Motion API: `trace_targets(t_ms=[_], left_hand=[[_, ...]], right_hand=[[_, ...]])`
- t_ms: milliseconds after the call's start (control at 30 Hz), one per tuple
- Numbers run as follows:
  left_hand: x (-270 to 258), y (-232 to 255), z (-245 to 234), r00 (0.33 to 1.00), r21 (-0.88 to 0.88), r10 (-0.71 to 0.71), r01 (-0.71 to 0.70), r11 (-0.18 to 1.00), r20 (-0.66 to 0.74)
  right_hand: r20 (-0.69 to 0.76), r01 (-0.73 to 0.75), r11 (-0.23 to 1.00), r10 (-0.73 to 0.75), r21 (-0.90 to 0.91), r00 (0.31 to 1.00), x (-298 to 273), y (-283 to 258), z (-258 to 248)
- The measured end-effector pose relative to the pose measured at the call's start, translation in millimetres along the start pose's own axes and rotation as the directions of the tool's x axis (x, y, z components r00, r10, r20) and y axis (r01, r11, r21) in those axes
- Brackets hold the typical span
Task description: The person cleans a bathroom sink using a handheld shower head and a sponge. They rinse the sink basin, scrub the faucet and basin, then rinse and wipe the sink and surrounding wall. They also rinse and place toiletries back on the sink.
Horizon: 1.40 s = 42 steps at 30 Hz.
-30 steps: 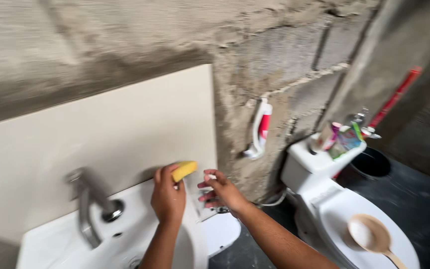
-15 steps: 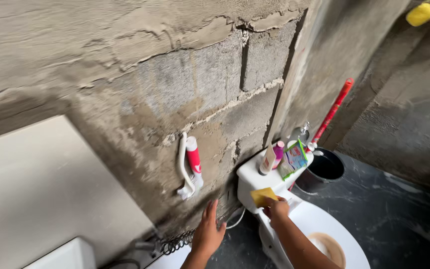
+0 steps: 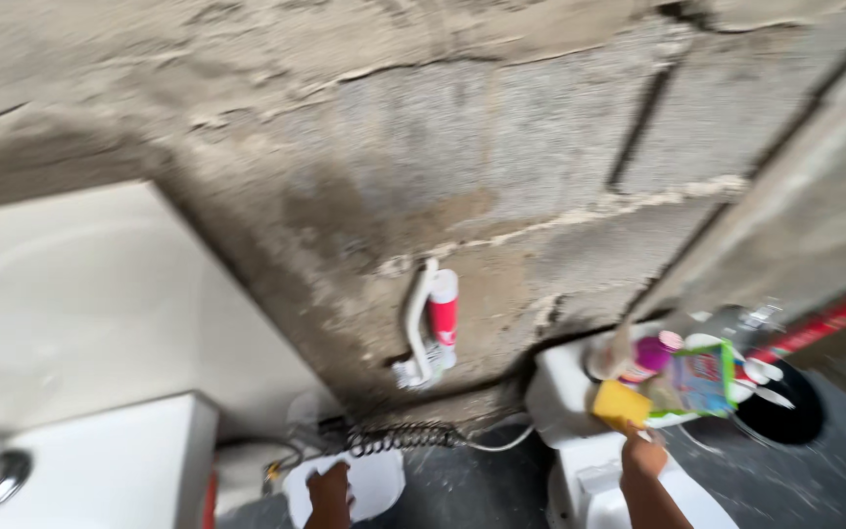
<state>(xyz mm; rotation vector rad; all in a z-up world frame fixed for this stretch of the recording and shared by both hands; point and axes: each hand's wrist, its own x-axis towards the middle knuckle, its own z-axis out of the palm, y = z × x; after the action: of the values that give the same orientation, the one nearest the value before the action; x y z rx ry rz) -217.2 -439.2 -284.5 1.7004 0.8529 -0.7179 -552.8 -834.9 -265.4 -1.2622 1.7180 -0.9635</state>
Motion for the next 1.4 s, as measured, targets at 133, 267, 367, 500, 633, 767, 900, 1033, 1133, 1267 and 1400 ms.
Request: trace_targets(t_ms=[133,267,367,500,633,767,900,1033,1133,1267,1400], left_hand=[[19.6,26.0,-16.8,0.989,-0.028,0.147,-0.147,0.989,0.0],[33.5,40.6,-16.3,0.975,-0.128,0.097,-0.072,0.989,0.201],[40.6,37.4,-8.2,0.938,-0.092,0.289,-0.276,0.957,0.192],[26.7,10.9,-7.3,0.801,0.068,0.577,-0.592,0.803,0.161],[-26.1,-41.2,-26.1,0.72,0.542,0.691,-0.607,0.581,0.066],[-72.1,-80.7,-35.2,0.205,0.481,0.959,-0.872,0.089,0.194],[-76.6,-73.6,-49.9,0.853,-0.032,0.424,-0.436,0.899,0.302],[-69.7,-66.6,-79.4,0.888,-0.076,0.078,-0.049,0.996,0.453],[-70.8,-69.9,-98.1,0.883,-0.001,0.017,-0.019,1.0,0.47],[-80.3,-87.0,-111.4,0.869,-0.01,0.041,-0.042,0.999,0.494],[-75.8,-107.7,-131.6,0.878,-0.025,0.224,-0.236,0.971,0.422]], right_hand=[[-0.264,0.017,0.988,-0.057,-0.151,0.963,-30.1,24.6,3.2],[-0.045,0.265,0.954,-0.273,-0.143,0.961,-87.3,46.3,34.6],[0.552,0.218,0.961,-0.277,0.172,0.786,-142.1,32.8,68.1],[0.964,0.363,0.932,-0.08,-0.018,0.253,-219.7,-16.9,82.0],[0.983,0.736,0.652,-0.144,0.183,-0.117,-280.0,-68.5,90.4],[0.958,0.729,0.636,-0.056,0.252,-0.282,-317.4,-70.5,88.2],[0.961,0.563,0.8,-0.059,0.208,-0.27,-336.2,-51.6,82.5],[0.923,0.445,0.829,-0.202,0.34,-0.328,-346.8,-46.2,77.2],[0.973,0.475,0.875,0.023,0.091,-0.228,-357.9,-48.0,68.3],[0.978,0.404,0.904,-0.06,0.137,-0.198,-377.4,-41.9,48.5],[0.992,0.385,0.918,-0.117,0.092,0.041,-391.7,-48.7,37.9]])
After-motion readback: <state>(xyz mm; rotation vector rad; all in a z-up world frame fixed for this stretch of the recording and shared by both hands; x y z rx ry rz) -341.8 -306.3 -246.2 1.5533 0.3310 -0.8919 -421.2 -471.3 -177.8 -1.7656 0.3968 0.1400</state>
